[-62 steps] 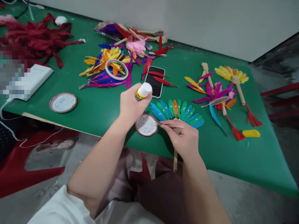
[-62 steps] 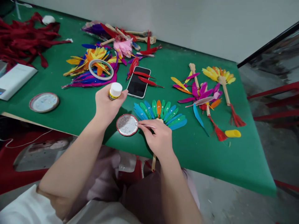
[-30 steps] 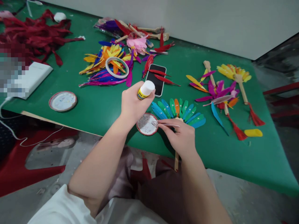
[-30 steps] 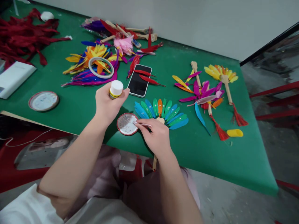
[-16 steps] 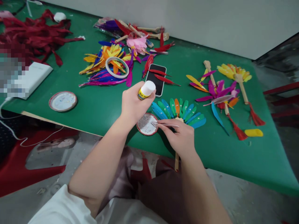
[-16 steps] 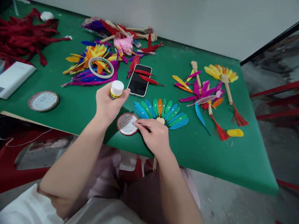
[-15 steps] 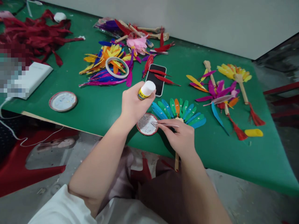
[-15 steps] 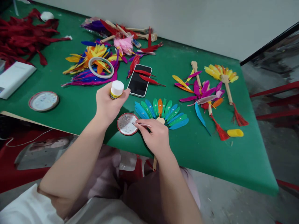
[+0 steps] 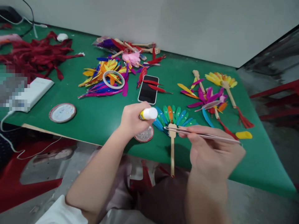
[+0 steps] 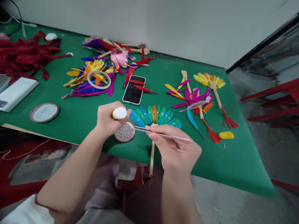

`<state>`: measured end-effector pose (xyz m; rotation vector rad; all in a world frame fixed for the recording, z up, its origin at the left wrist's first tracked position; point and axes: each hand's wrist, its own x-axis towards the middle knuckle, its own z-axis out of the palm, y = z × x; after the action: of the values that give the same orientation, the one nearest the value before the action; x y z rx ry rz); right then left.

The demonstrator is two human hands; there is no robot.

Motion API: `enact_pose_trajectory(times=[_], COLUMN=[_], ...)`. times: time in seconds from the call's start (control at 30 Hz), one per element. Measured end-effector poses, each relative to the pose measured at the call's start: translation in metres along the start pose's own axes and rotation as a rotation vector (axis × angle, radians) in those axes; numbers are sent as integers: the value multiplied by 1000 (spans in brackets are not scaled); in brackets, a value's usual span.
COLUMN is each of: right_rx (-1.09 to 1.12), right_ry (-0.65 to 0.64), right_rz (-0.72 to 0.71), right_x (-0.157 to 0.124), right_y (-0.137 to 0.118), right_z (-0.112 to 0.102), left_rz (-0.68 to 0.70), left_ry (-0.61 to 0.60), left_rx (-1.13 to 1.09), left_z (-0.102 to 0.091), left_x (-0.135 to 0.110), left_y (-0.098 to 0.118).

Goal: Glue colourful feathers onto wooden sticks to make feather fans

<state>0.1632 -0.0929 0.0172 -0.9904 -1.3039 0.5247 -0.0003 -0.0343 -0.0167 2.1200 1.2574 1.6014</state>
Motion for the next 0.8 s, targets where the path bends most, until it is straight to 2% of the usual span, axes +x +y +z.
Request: enact_pose_trajectory(times=[0.1,0.27,0.4,0.57,0.8], right_rx=[6,-35,-94,-134,-126], right_ry=[52,53,3,-35,-37], right_rz=[-53,-162,-206,-169,-201], right_x=[2,0,0,0,1], right_y=[-17,-25,-23,-25,-25], right_z=[0,-4,-9,-10,-8], left_rz=[142,225,231,213,194], left_ry=[-37,-75,-115,-130,-125], left_rx=[-5,-18,-26,-48,-82], left_z=[2,6,8,10,9], left_x=[-4,-7,-8,-9,-9], left_y=[9,15,17,21,22])
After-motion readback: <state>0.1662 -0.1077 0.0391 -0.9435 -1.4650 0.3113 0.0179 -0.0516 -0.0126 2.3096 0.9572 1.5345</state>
